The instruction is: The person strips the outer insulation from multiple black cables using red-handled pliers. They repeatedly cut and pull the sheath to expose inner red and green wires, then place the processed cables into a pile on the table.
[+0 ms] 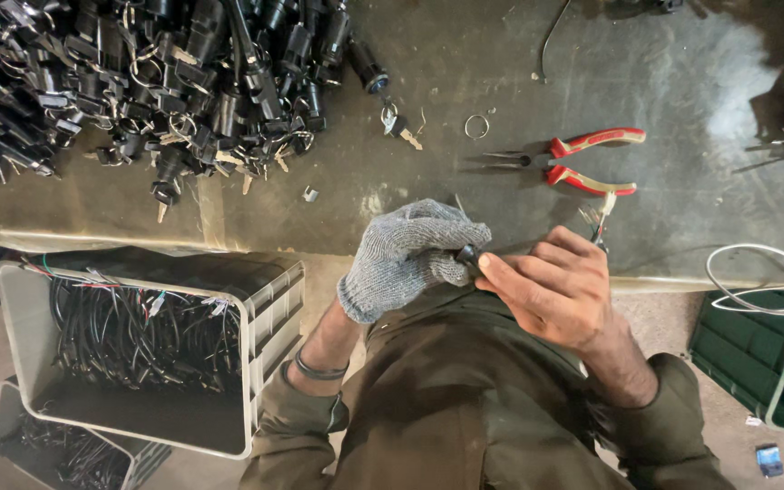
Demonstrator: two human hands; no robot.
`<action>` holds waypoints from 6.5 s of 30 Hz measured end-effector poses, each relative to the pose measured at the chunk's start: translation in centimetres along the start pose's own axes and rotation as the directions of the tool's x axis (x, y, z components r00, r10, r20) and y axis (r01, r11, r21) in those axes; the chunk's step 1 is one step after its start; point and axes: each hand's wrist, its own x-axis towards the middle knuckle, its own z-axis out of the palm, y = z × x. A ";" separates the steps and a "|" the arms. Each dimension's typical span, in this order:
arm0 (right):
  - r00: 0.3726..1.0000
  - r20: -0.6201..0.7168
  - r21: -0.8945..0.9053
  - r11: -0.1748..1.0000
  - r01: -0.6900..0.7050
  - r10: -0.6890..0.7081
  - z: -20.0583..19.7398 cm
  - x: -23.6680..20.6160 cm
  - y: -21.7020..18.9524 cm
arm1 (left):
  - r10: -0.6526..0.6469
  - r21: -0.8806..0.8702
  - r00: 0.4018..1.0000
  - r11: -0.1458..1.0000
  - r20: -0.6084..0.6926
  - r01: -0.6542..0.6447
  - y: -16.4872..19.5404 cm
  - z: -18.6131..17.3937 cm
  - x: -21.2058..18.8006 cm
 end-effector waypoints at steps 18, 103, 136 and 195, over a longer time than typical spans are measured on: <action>0.939 0.036 0.064 0.937 -0.344 0.343 1.0 -0.5 -1.8 | 0.084 0.204 0.987 0.977 -0.139 -0.054 0.4 0.5 -1.1; 0.952 -0.026 0.107 0.948 -0.301 0.305 -1.7 -12.6 8.3 | 0.284 0.532 0.959 0.815 -0.018 -0.232 -7.6 11.0 2.2; 0.949 -0.133 -0.107 0.948 -0.300 0.285 -6.3 -16.5 16.8 | 0.128 0.409 0.937 0.874 0.325 -0.261 -7.8 7.6 3.4; 0.864 -0.042 0.220 0.849 -0.481 0.501 2.2 -17.0 15.7 | -0.021 0.188 0.968 0.980 -0.251 0.070 -12.5 15.3 7.5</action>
